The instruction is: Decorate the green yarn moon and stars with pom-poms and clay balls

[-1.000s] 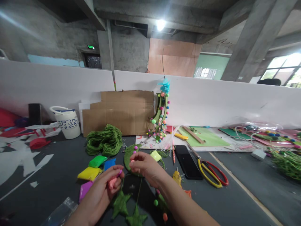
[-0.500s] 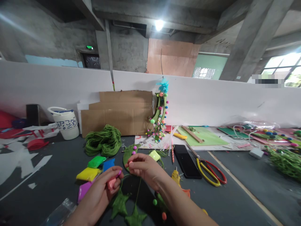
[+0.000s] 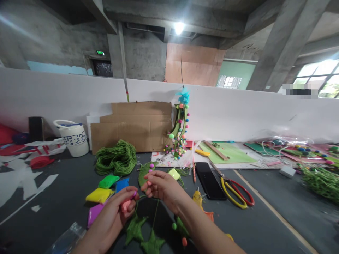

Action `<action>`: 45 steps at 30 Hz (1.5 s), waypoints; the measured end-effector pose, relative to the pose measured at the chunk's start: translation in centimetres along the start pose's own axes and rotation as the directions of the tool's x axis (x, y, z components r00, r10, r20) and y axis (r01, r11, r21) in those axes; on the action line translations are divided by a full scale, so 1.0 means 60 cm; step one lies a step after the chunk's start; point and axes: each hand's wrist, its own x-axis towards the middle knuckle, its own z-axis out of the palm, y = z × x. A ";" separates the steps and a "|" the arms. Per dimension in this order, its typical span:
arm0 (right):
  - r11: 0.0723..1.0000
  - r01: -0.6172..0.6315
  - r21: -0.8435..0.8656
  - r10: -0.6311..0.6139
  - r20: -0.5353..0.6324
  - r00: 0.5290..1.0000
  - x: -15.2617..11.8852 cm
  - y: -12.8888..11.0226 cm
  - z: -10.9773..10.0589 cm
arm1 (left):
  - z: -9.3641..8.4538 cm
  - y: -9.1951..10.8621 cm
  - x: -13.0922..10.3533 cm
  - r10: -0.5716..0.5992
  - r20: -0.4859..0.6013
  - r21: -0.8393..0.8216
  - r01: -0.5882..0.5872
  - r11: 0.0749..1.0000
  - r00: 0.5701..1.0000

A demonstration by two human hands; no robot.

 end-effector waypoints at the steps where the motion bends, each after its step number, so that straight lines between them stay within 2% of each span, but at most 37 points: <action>1: 1.000 0.005 -0.001 -0.005 -0.004 1.000 0.000 -0.001 0.000 | 0.000 0.000 0.000 0.001 -0.006 0.004 -0.001 1.000 1.000; 8: 0.994 -0.013 -0.106 0.008 -0.046 0.999 0.005 -0.009 0.000 | -0.005 -0.006 0.003 -0.002 0.009 0.021 0.002 1.000 1.000; 14: 0.929 0.025 -0.368 -0.084 -0.146 0.986 0.017 -0.020 -0.021 | -0.006 -0.005 0.006 0.005 0.007 0.019 -0.005 1.000 1.000; 18: 0.780 0.011 -0.625 -0.139 -0.155 0.978 0.031 -0.015 -0.040 | -0.008 -0.005 0.007 0.010 0.024 0.019 -0.010 1.000 1.000; 22: 0.531 -0.001 -0.848 -0.261 -0.165 0.951 0.045 0.000 -0.050 | -0.009 -0.006 0.007 0.014 0.019 0.017 -0.014 1.000 1.000; 26: 0.302 -0.037 -0.953 -0.317 -0.137 0.938 0.050 0.013 -0.051 | -0.006 -0.004 0.005 0.008 0.018 0.025 -0.008 1.000 1.000; 30: 0.147 -0.031 -0.989 -0.325 -0.078 0.943 0.055 0.021 -0.053 | -0.003 -0.002 0.003 0.003 0.027 0.017 -0.003 1.000 1.000; 39: -0.014 -0.046 -0.999 -0.242 -0.041 0.969 0.075 0.039 -0.065 | -0.003 -0.002 0.002 0.002 0.020 0.019 -0.002 1.000 1.000; 45: -0.033 -0.075 -0.997 -0.207 -0.067 0.976 0.072 0.033 -0.068 | -0.004 -0.004 0.003 0.007 0.037 0.018 -0.008 1.000 0.999</action>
